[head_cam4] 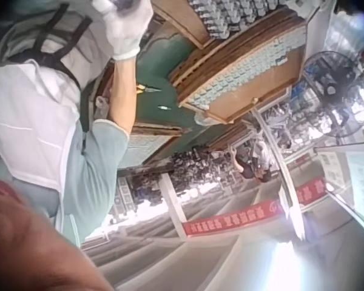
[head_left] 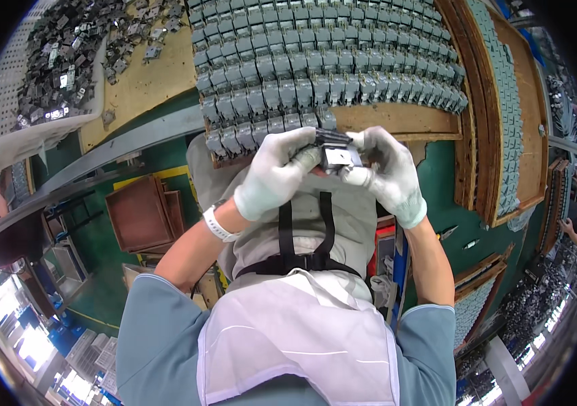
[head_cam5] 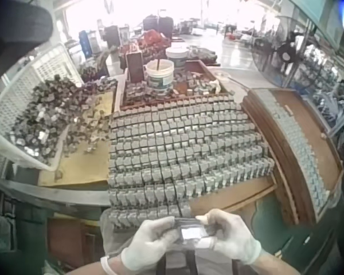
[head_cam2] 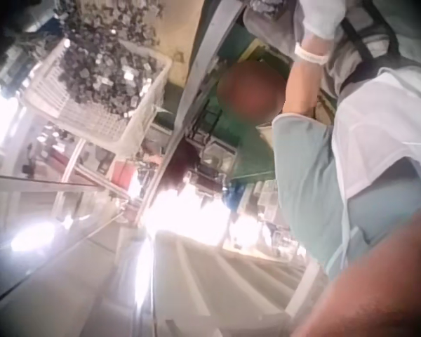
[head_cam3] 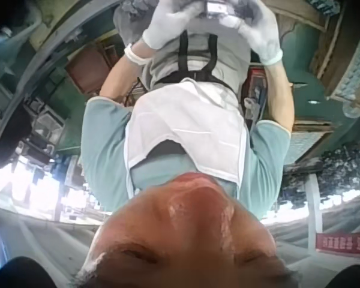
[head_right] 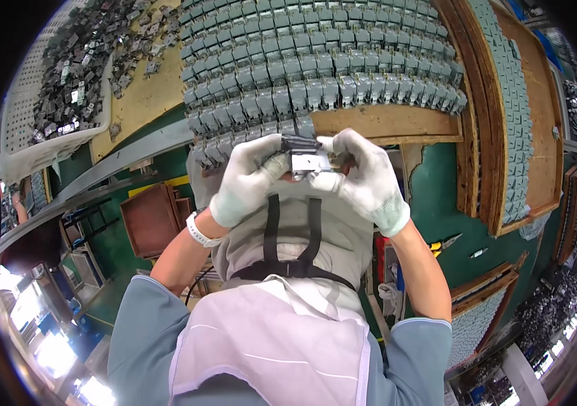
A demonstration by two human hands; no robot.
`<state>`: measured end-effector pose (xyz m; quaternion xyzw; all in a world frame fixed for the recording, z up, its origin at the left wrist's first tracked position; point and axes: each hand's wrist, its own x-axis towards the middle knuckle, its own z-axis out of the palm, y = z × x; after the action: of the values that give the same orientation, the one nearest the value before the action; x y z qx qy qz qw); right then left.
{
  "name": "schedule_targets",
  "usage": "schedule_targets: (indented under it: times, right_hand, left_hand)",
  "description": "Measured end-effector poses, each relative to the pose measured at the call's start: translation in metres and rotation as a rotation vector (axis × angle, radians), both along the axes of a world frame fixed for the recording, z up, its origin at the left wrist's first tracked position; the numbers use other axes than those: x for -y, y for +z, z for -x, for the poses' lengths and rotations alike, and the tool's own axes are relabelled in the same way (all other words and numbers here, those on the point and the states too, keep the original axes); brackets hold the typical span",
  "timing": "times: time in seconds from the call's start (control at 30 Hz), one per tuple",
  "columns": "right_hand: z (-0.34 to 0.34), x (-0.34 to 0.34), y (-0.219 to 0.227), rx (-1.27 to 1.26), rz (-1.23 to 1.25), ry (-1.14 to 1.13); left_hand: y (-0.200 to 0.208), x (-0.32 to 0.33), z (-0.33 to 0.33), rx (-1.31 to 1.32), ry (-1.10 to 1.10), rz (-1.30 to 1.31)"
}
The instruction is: Assembling small electronic components into metal housings and placing them into sorting trays.
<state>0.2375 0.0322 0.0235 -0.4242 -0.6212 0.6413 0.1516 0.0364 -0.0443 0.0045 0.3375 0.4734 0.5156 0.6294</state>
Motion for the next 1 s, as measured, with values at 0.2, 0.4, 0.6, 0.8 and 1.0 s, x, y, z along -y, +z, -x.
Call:
schedule_targets:
  times: [0.2, 0.4, 0.6, 0.8, 1.0]
  right_hand:
    - [0.012, 0.007, 0.008, -0.162, -0.035, -0.162]
    - [0.025, 0.026, -0.005, -0.206, -0.195, -0.409]
    - [0.011, -0.019, -0.016, 0.378, -0.951, 0.048]
    - [0.009, -0.025, -0.004, 0.496, -0.940, 0.292]
    - [-0.009, -0.032, 0.033, 0.393, -0.817, 0.055]
  left_hand:
    - [-0.011, 0.012, -0.021, -0.028, 0.196, -0.104]
    - [-0.011, 0.013, -0.036, -0.683, 0.220, -0.380]
    - [0.004, -0.015, 0.058, -0.660, 0.479, -0.341]
    - [-0.065, -0.097, 0.228, -1.575, 0.923, -0.350]
    - [-0.145, -0.076, 0.383, -1.528, 0.674, 0.043]
